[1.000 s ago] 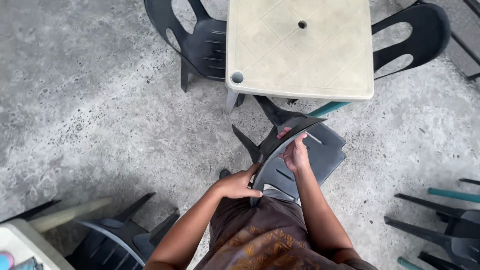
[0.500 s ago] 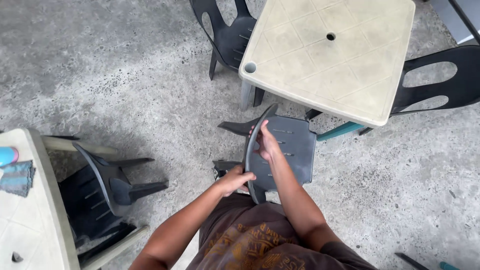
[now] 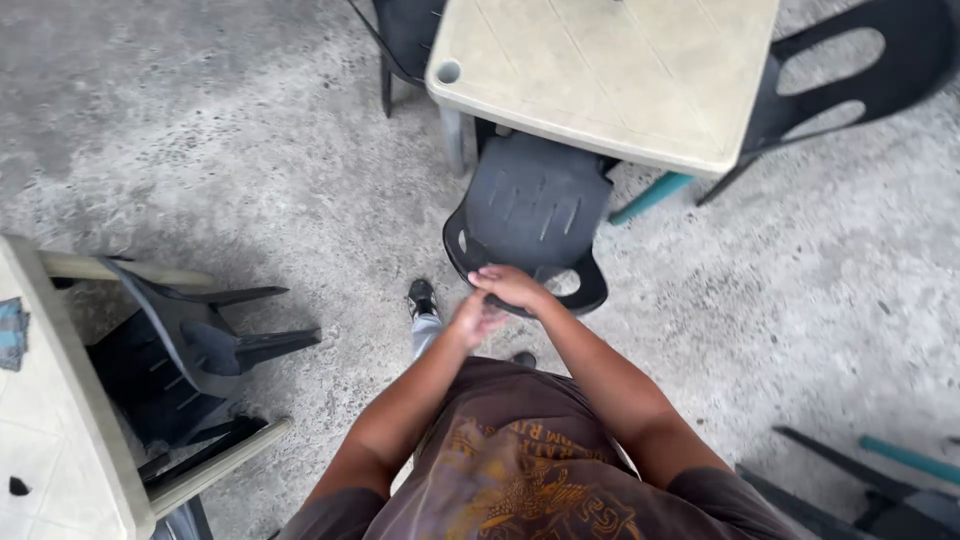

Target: Move plastic chairs from an indoor area to outdoor tables and prepare to clean a table.

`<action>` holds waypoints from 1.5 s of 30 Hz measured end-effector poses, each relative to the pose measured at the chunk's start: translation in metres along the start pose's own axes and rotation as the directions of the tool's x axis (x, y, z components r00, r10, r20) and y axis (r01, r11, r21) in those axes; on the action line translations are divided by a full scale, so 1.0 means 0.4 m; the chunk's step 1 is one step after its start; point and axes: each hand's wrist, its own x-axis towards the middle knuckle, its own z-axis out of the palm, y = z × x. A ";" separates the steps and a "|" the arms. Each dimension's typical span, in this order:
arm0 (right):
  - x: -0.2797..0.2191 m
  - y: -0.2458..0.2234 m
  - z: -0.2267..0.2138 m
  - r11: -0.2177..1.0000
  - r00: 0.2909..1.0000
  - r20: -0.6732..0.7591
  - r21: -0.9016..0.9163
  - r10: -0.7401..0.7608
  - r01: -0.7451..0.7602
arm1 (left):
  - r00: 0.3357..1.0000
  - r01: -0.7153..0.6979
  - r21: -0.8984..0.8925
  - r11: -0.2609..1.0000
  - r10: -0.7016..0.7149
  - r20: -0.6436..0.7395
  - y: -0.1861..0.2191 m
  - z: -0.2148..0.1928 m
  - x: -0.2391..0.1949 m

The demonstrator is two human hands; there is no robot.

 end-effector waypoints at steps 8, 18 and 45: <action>-0.178 0.084 -0.029 0.693 0.827 -0.528 -0.670 -0.193 -0.266 | 0.985 -0.146 0.364 0.920 0.170 -0.035 0.177 0.105 0.024; -0.257 -0.036 -0.042 0.561 0.922 -0.383 -0.753 0.049 -0.343 | 0.920 -0.254 0.622 0.741 0.383 -0.080 0.070 0.073 0.101; 0.269 -0.523 0.285 0.893 0.869 0.223 0.205 -0.441 0.401 | 0.528 -0.765 0.099 0.637 0.707 -0.470 0.426 -0.231 -0.524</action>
